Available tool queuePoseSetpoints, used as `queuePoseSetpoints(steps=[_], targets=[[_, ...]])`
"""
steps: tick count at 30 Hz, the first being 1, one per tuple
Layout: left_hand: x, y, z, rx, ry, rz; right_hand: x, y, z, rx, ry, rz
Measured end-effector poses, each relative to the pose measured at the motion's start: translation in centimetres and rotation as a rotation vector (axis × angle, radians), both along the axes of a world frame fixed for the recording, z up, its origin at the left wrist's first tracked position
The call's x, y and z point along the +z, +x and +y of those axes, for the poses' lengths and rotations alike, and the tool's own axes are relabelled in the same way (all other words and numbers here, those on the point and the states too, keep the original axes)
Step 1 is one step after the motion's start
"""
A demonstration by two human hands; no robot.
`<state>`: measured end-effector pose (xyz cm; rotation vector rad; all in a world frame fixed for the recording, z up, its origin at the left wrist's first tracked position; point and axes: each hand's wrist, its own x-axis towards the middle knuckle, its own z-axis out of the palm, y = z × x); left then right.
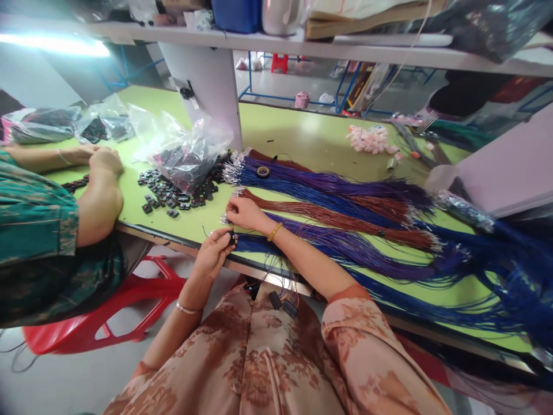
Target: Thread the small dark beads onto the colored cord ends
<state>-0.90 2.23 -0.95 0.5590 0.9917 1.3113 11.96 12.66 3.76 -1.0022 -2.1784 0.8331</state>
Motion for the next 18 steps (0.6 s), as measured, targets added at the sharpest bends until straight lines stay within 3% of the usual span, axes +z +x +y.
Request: queuePoseSetpoints(steps=[6,13,18], targets=[[0.3,0.7,0.2,0.008,0.056,-0.091,-0.6,2.7,-4.0,-0.045,-0.252,0.143],[-0.6,1.1,0.6,-0.037,0.062,-0.094,-1.9,3.7,-6.3,-0.132,-0.163,0.084],[-0.5,1.0,0.5,-0.049,0.056,-0.067,-1.6,3.5,-6.6,-0.152,-0.127,-0.014]])
